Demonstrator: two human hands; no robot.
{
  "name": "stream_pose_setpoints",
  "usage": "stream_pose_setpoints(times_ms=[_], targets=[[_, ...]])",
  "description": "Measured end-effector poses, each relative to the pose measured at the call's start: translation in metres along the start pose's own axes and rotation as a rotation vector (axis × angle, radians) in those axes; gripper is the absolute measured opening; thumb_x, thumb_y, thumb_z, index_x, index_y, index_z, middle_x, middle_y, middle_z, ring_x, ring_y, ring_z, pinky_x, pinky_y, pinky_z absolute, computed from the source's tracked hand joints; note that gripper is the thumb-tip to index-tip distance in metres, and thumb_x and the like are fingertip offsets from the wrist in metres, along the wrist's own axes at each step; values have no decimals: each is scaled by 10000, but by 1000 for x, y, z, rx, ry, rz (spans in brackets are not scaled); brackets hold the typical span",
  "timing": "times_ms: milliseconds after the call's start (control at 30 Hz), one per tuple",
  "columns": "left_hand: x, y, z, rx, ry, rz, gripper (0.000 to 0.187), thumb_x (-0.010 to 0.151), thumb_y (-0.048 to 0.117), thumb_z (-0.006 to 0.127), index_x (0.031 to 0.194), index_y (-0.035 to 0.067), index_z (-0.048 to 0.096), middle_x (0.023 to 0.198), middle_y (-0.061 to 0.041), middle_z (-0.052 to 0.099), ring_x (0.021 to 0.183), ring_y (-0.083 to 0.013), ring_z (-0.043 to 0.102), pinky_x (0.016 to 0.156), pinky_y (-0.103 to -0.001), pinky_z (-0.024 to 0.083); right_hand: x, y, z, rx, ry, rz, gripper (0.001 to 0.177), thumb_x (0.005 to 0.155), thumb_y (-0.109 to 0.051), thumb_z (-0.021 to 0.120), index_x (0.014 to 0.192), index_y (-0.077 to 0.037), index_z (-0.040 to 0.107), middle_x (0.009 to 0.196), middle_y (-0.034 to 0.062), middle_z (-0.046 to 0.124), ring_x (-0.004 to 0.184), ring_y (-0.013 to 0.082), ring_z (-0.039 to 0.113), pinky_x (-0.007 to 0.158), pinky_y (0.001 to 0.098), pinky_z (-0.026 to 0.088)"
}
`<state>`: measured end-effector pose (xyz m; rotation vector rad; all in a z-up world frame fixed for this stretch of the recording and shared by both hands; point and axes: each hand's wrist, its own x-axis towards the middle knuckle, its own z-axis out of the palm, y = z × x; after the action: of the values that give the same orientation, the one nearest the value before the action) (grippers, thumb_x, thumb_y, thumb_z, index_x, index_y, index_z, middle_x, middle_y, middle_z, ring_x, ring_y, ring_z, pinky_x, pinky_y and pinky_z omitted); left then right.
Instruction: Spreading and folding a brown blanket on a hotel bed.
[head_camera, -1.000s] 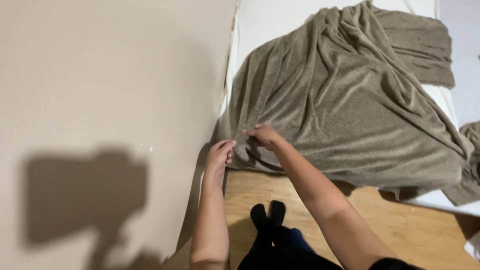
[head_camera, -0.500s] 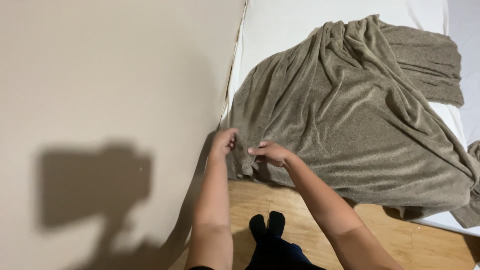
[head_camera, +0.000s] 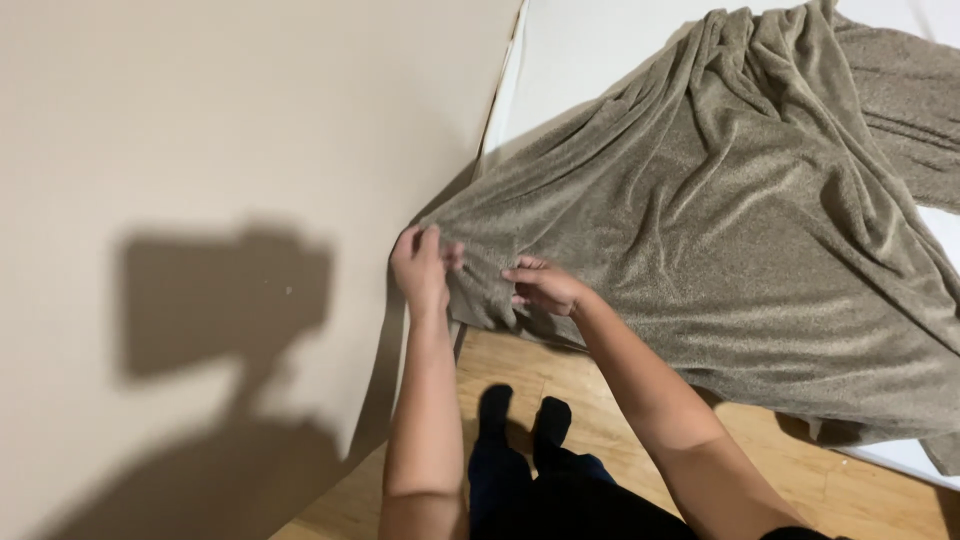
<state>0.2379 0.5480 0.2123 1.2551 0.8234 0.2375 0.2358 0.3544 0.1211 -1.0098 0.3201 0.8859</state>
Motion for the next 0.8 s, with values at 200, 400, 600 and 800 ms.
stream_pose_setpoints(times_ms=[200,400,600,800], targets=[[59,-28,43,54,-113,221,479,1000,79,600,1338,-216,431,1188,-373,590,969,-393,748,760,-468,678,50,56,-64,-636,415,-274,336,898,-324,800,1105,-77,705,973,153,717,931,286,716,774,427,568],[57,-19,65,86,-195,149,431,947,68,616,1282,-170,490,998,-298,649,747,-308,776,565,-334,675,50,100,-13,-976,310,-146,449,878,-517,734,1130,-150,791,1108,144,774,1113,379,700,946,481,560],[65,-24,64,-48,-285,-113,297,915,87,638,1140,-101,593,826,-100,488,757,-374,769,578,-470,694,21,36,46,-820,504,-37,727,829,-559,790,1279,-57,518,1320,253,595,1240,447,613,1071,557,504],[77,-32,67,-147,-345,-298,121,919,103,643,866,29,564,744,-19,419,784,-352,764,670,-559,665,83,89,32,-1151,588,-19,489,937,-382,694,1306,-78,589,1301,194,491,1053,443,703,876,588,603]])
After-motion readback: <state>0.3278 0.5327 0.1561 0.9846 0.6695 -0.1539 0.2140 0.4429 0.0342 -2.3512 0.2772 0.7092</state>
